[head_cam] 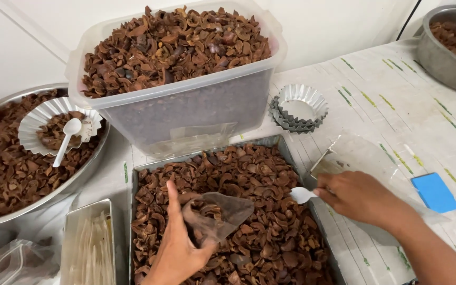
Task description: Filling small plastic containers with dried organic material using a small plastic spoon
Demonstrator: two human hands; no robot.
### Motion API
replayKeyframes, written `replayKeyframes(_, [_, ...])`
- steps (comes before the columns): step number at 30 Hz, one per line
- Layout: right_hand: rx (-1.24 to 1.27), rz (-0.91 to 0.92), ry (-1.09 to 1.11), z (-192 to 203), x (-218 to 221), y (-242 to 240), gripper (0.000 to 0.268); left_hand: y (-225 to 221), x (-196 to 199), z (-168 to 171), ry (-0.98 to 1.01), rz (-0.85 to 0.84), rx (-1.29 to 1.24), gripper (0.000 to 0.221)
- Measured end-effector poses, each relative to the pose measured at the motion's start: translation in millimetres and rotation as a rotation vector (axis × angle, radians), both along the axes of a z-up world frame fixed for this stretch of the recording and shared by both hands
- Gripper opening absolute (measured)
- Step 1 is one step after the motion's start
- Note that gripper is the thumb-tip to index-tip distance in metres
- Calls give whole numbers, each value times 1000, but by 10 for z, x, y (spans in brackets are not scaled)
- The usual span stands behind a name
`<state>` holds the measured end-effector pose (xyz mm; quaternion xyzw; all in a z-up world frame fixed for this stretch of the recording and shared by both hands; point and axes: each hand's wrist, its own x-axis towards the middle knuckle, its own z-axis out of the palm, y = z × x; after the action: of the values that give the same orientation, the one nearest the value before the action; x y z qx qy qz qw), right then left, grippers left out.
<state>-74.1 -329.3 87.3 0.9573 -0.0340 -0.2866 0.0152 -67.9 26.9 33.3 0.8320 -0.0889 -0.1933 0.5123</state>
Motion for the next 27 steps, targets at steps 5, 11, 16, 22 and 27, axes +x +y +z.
replayKeyframes(5, [180,28,-13,-540,137,140,23,30,48,-118,-39,-2,-16,148])
replayKeyframes(11, [512,72,-139,-871,179,176,39,58,46,-136,-131,52,-95,143])
replayKeyframes(16, [716,38,-143,-741,120,186,43,44,52,-63,-93,94,-220,144])
replayKeyframes(22, [633,67,-198,-270,54,38,39,27,59,29,66,111,-134,145])
replayKeyframes(27, [694,111,-274,414,36,-53,28,12,77,50,96,-12,-59,155])
